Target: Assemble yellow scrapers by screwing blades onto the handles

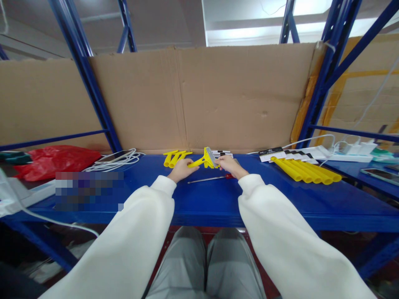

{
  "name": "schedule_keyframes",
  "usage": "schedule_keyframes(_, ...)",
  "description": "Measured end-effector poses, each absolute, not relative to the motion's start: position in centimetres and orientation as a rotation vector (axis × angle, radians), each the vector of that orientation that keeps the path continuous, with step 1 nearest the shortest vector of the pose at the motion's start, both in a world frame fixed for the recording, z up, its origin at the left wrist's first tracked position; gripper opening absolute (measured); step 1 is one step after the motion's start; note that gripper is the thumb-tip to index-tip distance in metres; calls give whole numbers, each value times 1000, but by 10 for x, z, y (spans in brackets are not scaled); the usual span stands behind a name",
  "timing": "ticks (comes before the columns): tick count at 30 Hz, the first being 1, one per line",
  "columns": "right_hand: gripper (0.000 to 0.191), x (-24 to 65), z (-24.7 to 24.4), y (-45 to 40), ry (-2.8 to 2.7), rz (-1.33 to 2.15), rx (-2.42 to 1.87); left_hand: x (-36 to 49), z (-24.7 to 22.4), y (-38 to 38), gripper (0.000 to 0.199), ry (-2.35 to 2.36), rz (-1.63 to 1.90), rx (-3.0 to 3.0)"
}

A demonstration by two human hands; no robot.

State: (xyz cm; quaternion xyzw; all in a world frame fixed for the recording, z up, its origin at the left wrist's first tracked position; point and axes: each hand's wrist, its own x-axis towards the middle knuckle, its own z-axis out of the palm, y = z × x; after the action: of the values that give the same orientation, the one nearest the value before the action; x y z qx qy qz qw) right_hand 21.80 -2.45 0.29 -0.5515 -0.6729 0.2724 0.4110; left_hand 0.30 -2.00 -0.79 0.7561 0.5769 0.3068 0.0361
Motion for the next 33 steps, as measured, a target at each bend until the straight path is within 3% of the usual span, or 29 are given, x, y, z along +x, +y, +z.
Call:
schedule_keyframes(15, 19, 209, 6, -33, -1670, 1004, -1307, 7, -5, -30, 17, 1664, 852, 2451)
schedule_keyframes(24, 21, 196, 10, -44, -1673, 997, -1309, 15, -5, -37, 52, 1643, 833, 2611)
schedule_keyframes(33, 21, 198, 7, -43, -1654, 1042, -1270, 17, -2, -42, 53, 1641, 458, 2878)
